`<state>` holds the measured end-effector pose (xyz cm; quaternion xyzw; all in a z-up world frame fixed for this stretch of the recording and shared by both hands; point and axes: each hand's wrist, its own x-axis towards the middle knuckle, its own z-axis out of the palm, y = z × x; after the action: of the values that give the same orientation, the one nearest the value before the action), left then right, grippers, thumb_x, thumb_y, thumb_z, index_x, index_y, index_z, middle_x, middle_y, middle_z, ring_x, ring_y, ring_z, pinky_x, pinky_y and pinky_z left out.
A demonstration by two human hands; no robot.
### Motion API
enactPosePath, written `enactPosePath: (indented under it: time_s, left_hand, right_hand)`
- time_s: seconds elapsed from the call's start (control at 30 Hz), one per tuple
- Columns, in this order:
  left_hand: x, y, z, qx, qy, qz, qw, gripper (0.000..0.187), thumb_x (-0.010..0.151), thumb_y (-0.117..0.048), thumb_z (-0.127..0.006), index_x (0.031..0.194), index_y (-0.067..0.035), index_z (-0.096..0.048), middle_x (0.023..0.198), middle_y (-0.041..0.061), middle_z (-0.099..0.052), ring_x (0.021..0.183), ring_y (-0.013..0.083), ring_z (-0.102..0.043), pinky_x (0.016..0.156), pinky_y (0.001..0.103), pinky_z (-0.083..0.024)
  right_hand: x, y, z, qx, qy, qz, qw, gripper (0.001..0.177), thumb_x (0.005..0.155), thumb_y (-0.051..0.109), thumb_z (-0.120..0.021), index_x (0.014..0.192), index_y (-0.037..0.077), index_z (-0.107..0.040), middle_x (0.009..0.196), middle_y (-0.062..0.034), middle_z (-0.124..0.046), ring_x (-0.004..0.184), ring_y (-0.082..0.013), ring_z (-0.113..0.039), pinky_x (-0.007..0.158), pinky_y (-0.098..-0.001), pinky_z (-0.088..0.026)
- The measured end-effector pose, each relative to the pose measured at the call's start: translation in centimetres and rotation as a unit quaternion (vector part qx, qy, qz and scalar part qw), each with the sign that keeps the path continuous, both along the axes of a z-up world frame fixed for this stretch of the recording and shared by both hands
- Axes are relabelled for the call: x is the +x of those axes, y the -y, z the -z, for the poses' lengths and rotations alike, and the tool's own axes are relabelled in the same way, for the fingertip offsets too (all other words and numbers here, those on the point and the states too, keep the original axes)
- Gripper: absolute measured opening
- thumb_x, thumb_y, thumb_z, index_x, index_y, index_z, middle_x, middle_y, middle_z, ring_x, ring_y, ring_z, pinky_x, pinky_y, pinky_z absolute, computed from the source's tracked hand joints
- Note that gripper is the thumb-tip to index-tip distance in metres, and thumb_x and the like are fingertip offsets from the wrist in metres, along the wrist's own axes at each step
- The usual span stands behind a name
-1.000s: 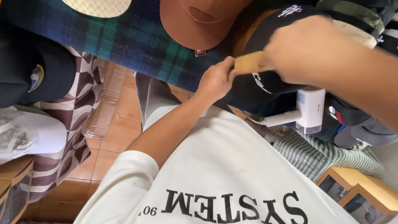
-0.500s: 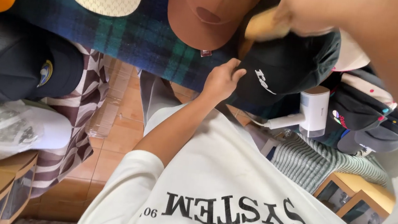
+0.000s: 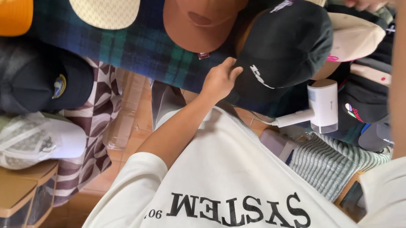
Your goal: Cleaning and maintaining a collection of hats using a brush and a hairdryer before organizing them on a rack.
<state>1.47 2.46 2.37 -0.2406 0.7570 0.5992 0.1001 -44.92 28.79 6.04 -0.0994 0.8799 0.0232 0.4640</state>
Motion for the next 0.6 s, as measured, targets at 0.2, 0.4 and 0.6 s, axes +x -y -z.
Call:
enactPosePath:
  time_s: [0.2,0.4,0.6]
  left_hand:
    - [-0.2,0.4,-0.2,-0.001,0.013,0.018,1.000,0.040,0.103,-0.042,-0.059,0.128,-0.010,-0.062,0.106,0.019,-0.077,0.106,0.0396,-0.072,0.092,0.052,-0.059]
    - [-0.4,1.0,1.0,0.004,0.040,0.050,0.998,0.039,0.105,-0.042,-0.059,0.126,-0.009,-0.063,0.106,0.020,-0.076,0.105,0.0394,-0.071,0.089,0.052,-0.059]
    - [-0.8,1.3,1.0,0.047,0.083,0.025,0.995,0.028,0.105,-0.035,-0.060,0.113,-0.008,-0.060,0.085,0.012,-0.070,0.082,0.0206,-0.070,0.074,0.033,-0.063]
  right_hand:
    - [26.0,-1.5,-6.3,-0.313,-0.354,-0.037,0.881,0.039,0.107,0.018,-0.070,0.145,0.020,-0.067,0.101,-0.0084,-0.071,0.081,-0.0225,-0.069,0.065,-0.0329,-0.056]
    - [49.1,-5.1,-0.3,-0.497,-0.230,0.360,0.755,0.047,0.102,-0.003,-0.055,0.148,0.003,-0.055,0.104,-0.0170,-0.066,0.069,-0.0204,-0.063,0.062,-0.0325,-0.053]
    - [42.4,-0.9,0.3,-0.543,-0.260,0.405,0.688,0.043,0.104,-0.004,-0.059,0.147,0.000,-0.056,0.070,-0.0127,-0.064,0.051,-0.0199,-0.062,0.044,-0.0335,-0.048]
